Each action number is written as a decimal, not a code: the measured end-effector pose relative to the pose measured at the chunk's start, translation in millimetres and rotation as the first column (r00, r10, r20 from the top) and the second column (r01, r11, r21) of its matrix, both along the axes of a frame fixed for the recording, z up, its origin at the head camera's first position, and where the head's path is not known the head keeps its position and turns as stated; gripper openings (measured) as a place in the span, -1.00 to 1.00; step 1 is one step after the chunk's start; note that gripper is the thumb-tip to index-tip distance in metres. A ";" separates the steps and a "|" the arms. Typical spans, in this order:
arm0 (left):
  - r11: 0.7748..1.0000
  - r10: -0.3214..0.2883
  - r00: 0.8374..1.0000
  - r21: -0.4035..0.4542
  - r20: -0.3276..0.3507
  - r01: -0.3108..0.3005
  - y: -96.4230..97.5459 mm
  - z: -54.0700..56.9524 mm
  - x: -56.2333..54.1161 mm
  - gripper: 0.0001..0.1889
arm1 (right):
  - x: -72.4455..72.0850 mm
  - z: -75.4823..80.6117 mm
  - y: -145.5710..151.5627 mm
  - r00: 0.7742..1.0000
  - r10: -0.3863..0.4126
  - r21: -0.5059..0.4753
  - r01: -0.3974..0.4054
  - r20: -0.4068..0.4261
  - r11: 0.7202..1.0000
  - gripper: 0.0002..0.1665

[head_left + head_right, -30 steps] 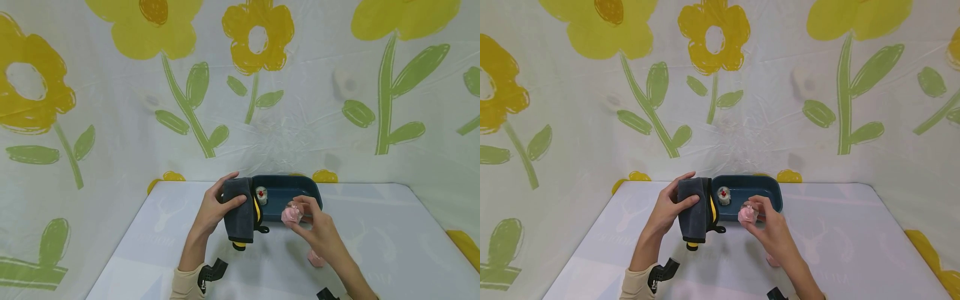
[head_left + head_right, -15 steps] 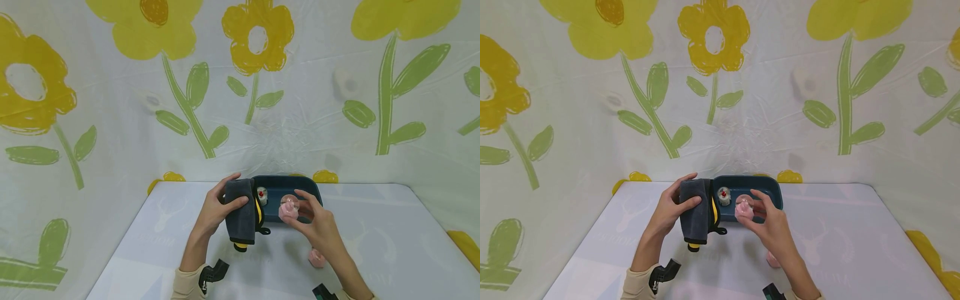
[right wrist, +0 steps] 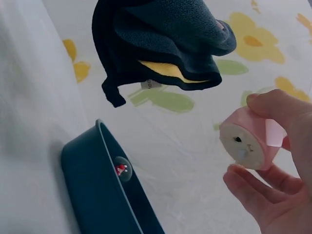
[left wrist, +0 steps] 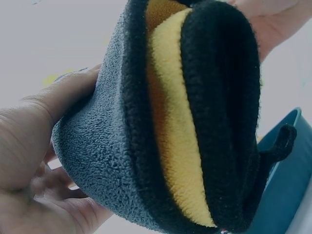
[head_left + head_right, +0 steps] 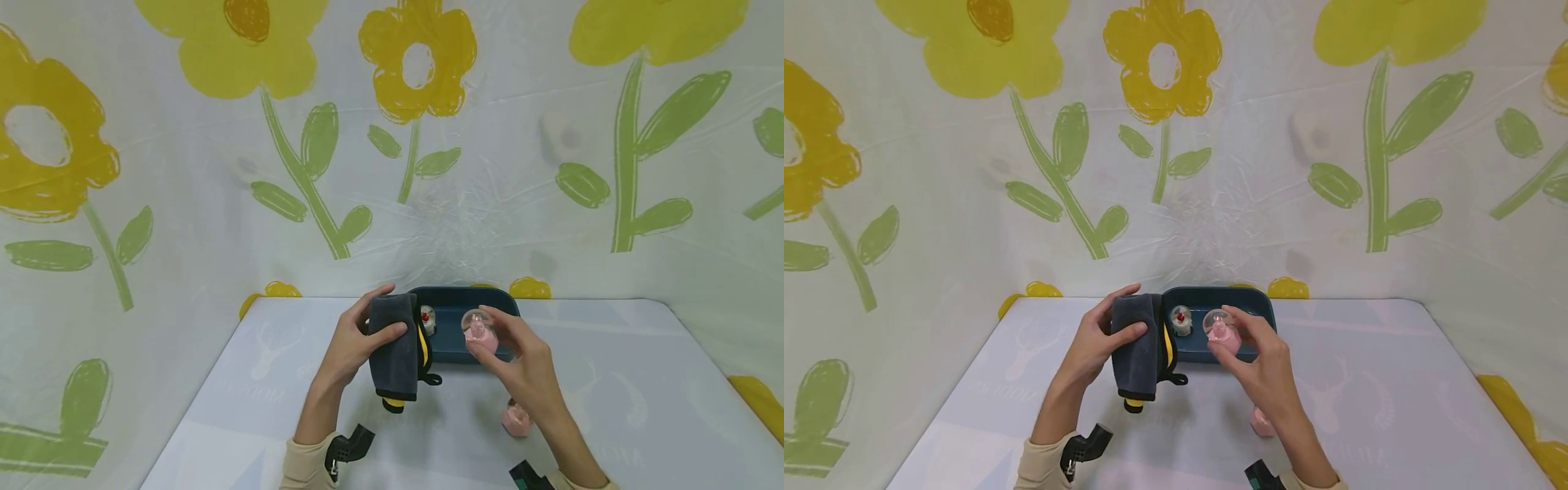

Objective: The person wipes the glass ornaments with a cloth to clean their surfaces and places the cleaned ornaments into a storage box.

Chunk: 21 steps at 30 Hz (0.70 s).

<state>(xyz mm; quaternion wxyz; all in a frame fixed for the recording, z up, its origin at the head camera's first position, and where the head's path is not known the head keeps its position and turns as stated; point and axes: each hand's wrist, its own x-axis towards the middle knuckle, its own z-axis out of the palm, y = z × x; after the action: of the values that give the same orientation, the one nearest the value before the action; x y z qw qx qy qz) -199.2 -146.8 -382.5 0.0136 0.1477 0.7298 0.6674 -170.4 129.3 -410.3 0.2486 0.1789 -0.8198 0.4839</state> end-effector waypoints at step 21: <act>1.000 -0.006 1.000 -0.015 0.004 0.006 5.2 -3.0 1.1 -0.35 | 1.4 -0.4 -0.5 0.998 0.029 -0.100 -0.024 0.052 0.995 -0.33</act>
<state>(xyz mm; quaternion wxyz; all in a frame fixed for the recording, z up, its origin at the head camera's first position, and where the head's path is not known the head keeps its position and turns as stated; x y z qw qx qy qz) -198.2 -141.7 -385.5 0.0184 0.1484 0.7344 0.6620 -168.9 128.7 -410.7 0.2288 0.1643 -0.7986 0.5319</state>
